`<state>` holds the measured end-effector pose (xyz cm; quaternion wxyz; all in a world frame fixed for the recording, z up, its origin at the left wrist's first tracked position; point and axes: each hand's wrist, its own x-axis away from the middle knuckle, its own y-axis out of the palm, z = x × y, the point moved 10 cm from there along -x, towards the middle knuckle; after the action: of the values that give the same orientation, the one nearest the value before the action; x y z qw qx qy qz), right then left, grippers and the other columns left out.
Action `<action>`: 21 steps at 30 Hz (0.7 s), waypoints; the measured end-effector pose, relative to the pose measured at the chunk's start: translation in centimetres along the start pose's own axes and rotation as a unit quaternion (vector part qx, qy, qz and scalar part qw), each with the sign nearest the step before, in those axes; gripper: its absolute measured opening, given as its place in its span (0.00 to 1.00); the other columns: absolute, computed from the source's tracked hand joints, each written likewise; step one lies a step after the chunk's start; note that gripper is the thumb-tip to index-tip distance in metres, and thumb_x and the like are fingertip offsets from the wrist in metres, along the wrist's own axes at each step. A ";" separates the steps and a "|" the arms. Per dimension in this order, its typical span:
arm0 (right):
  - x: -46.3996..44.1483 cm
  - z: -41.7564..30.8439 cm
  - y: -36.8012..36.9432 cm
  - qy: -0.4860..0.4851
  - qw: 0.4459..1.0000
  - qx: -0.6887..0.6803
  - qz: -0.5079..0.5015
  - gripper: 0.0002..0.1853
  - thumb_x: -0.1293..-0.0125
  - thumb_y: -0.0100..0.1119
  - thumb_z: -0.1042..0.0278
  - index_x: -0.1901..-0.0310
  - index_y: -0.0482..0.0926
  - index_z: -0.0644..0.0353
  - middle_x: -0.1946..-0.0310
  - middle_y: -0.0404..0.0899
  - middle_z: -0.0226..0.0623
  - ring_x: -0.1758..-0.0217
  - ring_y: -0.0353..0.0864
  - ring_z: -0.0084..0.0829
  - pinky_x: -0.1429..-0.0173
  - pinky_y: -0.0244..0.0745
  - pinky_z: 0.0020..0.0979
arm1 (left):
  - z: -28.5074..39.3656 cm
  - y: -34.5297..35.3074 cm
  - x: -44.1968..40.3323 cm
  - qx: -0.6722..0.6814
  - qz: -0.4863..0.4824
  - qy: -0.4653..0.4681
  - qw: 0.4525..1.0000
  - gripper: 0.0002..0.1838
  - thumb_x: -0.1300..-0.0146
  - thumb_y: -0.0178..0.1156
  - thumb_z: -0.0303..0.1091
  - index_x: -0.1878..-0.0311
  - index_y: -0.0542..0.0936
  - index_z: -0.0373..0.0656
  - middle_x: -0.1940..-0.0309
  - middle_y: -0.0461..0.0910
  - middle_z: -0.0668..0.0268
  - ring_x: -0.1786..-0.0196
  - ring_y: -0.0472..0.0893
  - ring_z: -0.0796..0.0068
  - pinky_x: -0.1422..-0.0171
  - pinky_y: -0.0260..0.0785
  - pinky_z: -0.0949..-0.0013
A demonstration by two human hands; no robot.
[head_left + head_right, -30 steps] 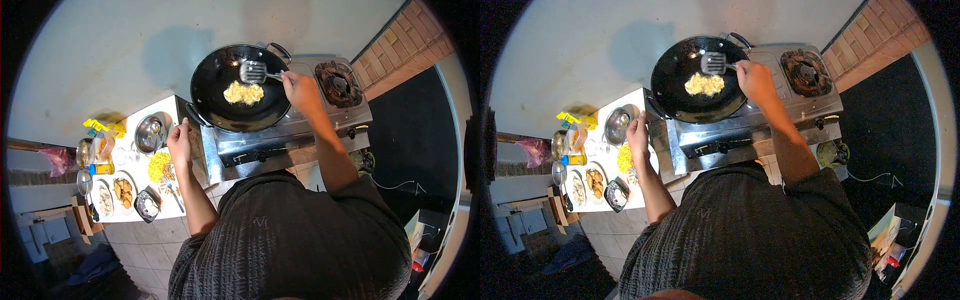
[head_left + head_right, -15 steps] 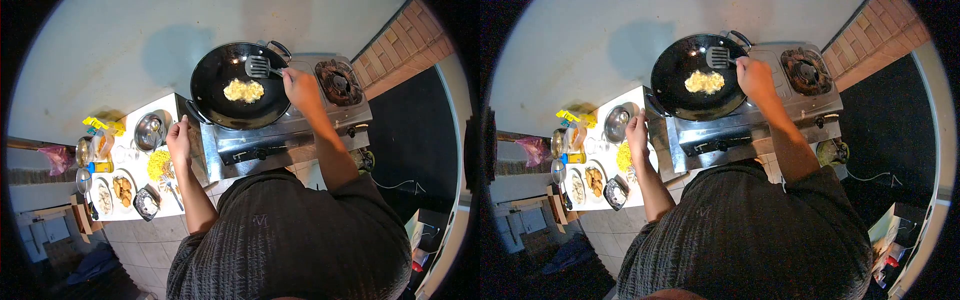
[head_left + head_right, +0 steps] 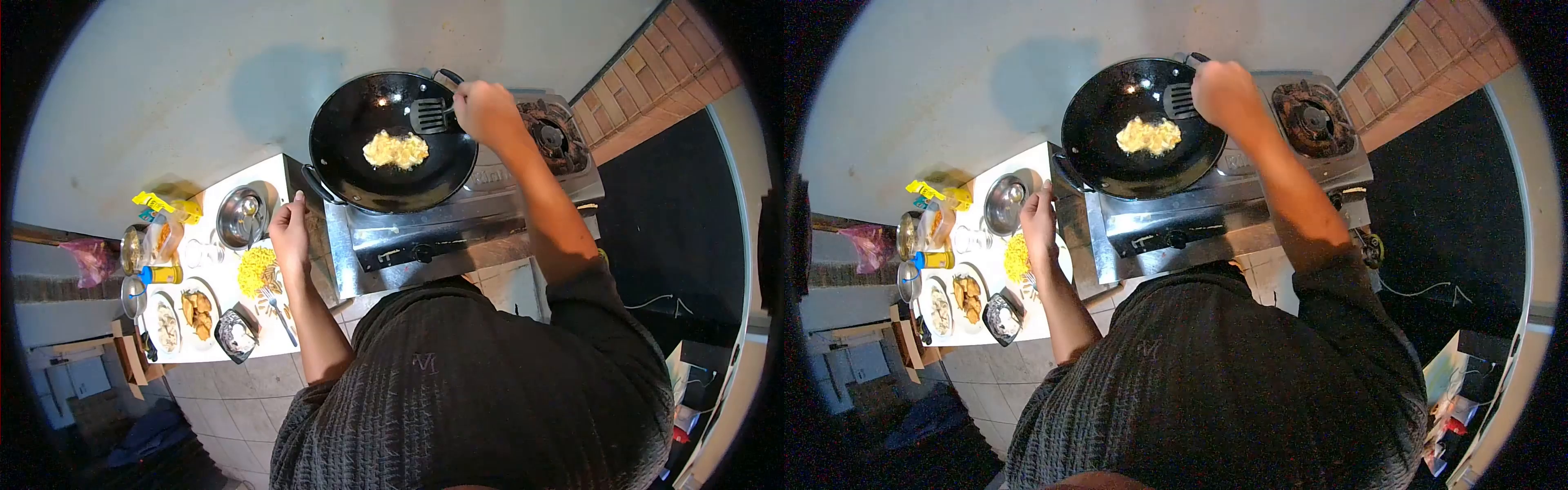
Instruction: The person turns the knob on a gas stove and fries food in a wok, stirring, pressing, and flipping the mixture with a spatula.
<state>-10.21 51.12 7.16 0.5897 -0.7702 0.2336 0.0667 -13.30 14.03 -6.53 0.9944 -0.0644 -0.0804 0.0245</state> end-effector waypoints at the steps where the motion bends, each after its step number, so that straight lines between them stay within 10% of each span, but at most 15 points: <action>1: -0.7 -0.2 -0.1 0.001 1.000 0.000 0.001 0.09 0.43 0.54 0.68 0.68 0.82 0.62 0.72 0.80 0.51 0.66 0.79 0.53 0.57 0.74 0.46 | -0.1 0.0 0.0 0.000 -0.001 0.001 1.000 0.19 0.36 0.59 0.43 0.75 0.77 0.36 0.78 0.71 0.74 0.72 0.64 0.85 0.66 0.57 0.78; 12: -3.1 -3.8 1.2 0.020 0.945 0.145 -0.291 0.12 0.54 0.52 0.73 0.70 0.83 0.65 0.67 0.80 0.55 0.63 0.81 0.51 0.58 0.77 0.43 | -0.4 0.8 0.1 0.015 -0.023 -0.007 1.000 0.19 0.35 0.59 0.42 0.76 0.76 0.37 0.79 0.71 0.74 0.72 0.64 0.85 0.65 0.57 0.78; 21: -1.2 0.4 3.1 -0.049 0.982 -0.088 -0.159 0.12 0.49 0.53 0.66 0.72 0.81 0.66 0.76 0.78 0.56 0.70 0.81 0.48 0.63 0.75 0.40 | 0.5 0.9 0.4 0.028 -0.015 0.012 0.999 0.19 0.35 0.59 0.42 0.76 0.76 0.37 0.79 0.71 0.74 0.73 0.64 0.85 0.66 0.56 0.79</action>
<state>-12.55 51.19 4.78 0.5333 -0.8422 0.0724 0.0305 -12.98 14.99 -6.12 0.9969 -0.0352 -0.0689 0.0113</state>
